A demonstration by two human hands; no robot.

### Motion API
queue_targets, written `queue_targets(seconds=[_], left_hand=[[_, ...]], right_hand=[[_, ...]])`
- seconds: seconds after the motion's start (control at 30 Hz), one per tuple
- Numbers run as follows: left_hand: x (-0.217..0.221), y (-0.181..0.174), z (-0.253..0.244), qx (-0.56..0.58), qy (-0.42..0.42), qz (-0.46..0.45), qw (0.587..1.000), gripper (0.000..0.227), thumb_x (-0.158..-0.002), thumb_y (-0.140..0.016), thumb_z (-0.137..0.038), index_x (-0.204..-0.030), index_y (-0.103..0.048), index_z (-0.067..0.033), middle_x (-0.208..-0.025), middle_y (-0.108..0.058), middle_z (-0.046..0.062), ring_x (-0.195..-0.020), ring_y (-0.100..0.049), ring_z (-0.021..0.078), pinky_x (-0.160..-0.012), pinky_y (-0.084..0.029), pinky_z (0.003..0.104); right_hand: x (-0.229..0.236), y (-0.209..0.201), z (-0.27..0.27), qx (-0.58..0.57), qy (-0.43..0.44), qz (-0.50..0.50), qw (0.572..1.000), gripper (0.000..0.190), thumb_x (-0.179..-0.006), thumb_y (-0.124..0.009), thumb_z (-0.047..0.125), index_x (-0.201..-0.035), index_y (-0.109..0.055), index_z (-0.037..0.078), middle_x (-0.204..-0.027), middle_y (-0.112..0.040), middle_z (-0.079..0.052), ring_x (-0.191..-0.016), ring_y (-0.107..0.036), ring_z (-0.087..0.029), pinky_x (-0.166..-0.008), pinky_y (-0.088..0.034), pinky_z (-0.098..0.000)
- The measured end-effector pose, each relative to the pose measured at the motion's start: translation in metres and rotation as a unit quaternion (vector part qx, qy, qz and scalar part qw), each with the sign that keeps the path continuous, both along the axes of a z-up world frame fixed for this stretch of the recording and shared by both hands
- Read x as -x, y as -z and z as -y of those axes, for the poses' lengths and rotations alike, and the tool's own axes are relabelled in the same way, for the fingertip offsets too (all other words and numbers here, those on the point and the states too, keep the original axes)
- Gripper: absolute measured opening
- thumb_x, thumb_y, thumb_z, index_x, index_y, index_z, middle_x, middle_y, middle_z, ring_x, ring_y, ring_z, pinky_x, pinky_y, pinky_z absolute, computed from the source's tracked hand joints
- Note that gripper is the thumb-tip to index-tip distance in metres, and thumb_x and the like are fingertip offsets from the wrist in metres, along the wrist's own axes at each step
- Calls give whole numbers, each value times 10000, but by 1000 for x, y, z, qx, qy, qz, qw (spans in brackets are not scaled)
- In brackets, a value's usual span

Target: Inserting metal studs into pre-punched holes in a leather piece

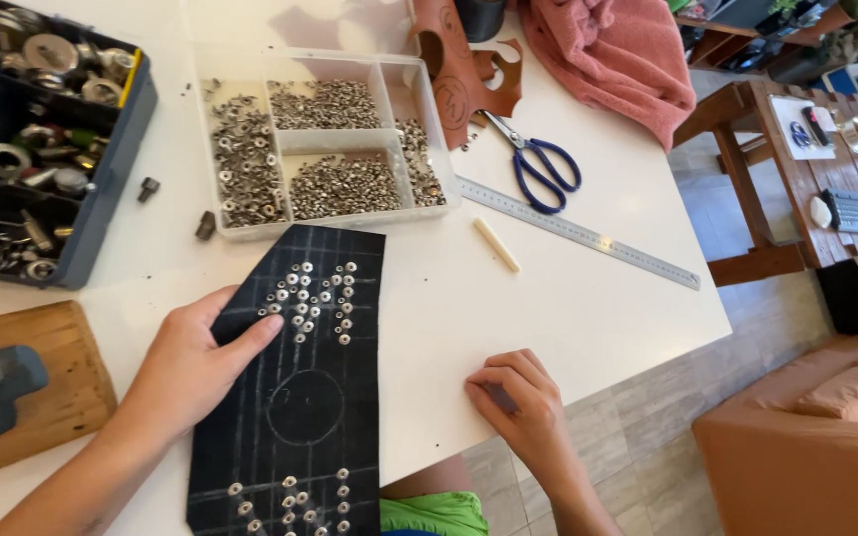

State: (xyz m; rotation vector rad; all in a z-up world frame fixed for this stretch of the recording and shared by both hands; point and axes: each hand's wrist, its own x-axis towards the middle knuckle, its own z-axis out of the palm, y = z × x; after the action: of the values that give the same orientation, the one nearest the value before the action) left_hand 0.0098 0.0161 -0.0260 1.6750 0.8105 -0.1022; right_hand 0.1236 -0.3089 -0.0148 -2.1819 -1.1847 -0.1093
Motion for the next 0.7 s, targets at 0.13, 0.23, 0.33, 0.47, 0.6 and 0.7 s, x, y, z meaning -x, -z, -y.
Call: queue_targets(seconds=[0.13, 0.23, 0.33, 0.47, 0.6, 0.7], left_hand=[[1, 24, -1, -23, 2, 53, 998, 388, -839, -741, -294, -1189, -774, -130, -1080, -828, -7, -946, -732, 96, -874, -541, 258], [2, 18, 3, 23, -5, 90, 996, 390, -828, -748, -271, -1192, -781, -133, -1099, -835, -17, -960, -731, 77, -909, -539, 233], [1, 13, 10, 177, -65, 67, 980, 338, -825, -790, -142, -1156, -793, -76, -980, -819, 58, -823, -718, 153, -767, -576, 272], [4, 11, 15, 179, -86, 139, 970, 297, -762, -850, -97, -1057, -843, -73, -836, -782, 84, -806, -700, 175, -716, -581, 316], [2, 20, 12, 198, -68, 139, 968, 293, -781, -816, -75, -1073, -845, -83, -826, -784, 79, -802, -707, 171, -735, -572, 305], [1, 10, 8, 240, -36, 94, 966, 275, -865, -736, -96, -1130, -804, -68, -960, -791, 26, -844, -688, 115, -807, -534, 246]], right_hand=[[-4, -15, -25, -7, -44, -14, 999, 71, -879, -732, 9, -913, -694, 59, -893, -672, -64, -830, -621, -206, -730, -517, -285], [-11, -37, -66, -26, -130, -32, 991, 97, -867, -742, -5, -901, -685, 65, -874, -663, -53, -788, -595, -200, -716, -497, -277], [-25, -34, -111, -34, -255, -71, 964, 98, -884, -767, 22, -925, -688, 64, -891, -670, -72, -823, -630, -226, -750, -528, -310], [-38, -19, -158, -144, -274, -80, 948, 67, -859, -812, 81, -853, -746, 71, -876, -705, -85, -807, -645, -305, -750, -556, -390], [-44, 4, -168, -167, -259, -66, 949, 57, -862, -829, 120, -880, -791, 81, -885, -690, -61, -821, -592, -258, -777, -540, -366], [-47, 9, -160, -95, -267, -60, 957, 90, -920, -765, 198, -981, -754, 133, -956, -654, -23, -927, -538, -226, -881, -447, -347]])
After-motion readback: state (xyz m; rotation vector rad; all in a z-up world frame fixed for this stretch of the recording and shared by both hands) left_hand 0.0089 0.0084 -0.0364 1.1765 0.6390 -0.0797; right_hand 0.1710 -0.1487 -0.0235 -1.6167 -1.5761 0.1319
